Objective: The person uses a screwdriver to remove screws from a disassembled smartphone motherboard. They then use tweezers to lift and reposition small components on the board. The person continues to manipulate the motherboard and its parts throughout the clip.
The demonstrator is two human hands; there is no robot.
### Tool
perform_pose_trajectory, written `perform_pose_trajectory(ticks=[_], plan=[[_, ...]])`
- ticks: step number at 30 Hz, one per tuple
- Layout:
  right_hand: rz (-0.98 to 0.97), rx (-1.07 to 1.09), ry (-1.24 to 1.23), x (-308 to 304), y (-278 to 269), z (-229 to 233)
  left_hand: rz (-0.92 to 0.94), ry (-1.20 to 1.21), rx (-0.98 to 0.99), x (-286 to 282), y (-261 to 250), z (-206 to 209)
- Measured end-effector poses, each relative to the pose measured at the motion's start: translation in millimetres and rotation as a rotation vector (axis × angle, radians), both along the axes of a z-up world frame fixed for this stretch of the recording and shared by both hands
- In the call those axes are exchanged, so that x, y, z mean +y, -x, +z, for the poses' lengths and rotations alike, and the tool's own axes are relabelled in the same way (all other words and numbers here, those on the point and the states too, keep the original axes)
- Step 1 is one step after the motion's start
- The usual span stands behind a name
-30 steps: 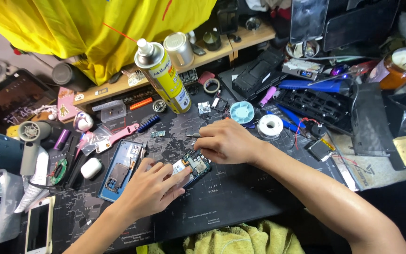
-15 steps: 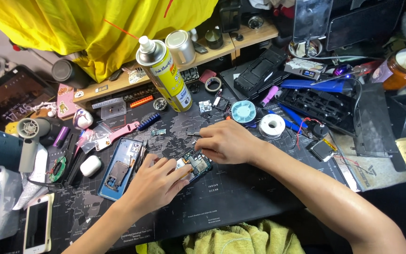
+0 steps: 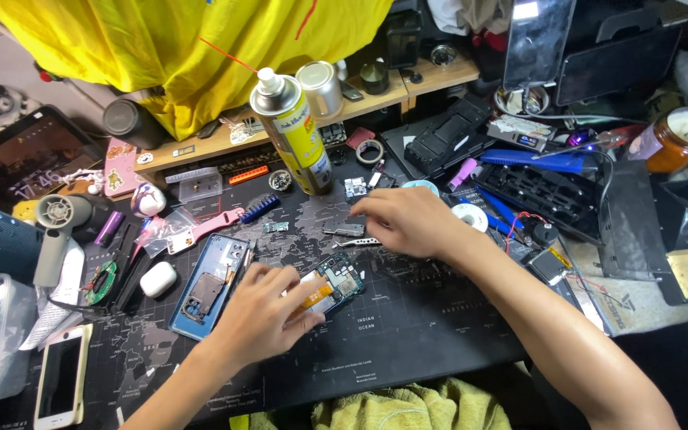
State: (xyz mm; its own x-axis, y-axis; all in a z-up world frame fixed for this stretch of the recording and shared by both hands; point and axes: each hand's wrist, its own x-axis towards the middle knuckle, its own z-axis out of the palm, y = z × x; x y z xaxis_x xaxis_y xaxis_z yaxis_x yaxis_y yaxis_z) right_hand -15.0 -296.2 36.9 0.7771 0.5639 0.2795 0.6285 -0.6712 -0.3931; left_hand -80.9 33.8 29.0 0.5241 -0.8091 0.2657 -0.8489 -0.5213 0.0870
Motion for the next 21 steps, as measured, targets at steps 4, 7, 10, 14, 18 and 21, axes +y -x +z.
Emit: perform_pose_trajectory(ticks=[4,7,10,14,18,21], plan=[[-0.024,0.130,0.046,4.9,4.4,13.2,0.100,0.072,-0.072,15.3,-33.4,-9.3],[-0.037,0.154,0.114,6.2,3.1,16.6,0.162,0.218,-0.225,32.0,-70.3,-0.6],[-0.070,0.126,0.103,-4.6,2.2,34.5,0.142,0.571,-0.276,46.6,-102.5,5.9],[-0.222,0.119,-0.006,-22.3,5.2,52.3,0.193,0.699,-0.312,69.3,-120.4,8.1],[-0.350,0.303,0.165,-18.3,16.7,69.1,0.295,0.592,-0.346,88.4,-115.3,23.6],[-0.405,0.397,0.389,-8.0,14.7,43.8,0.425,0.472,-0.286,97.1,-96.9,51.2]])
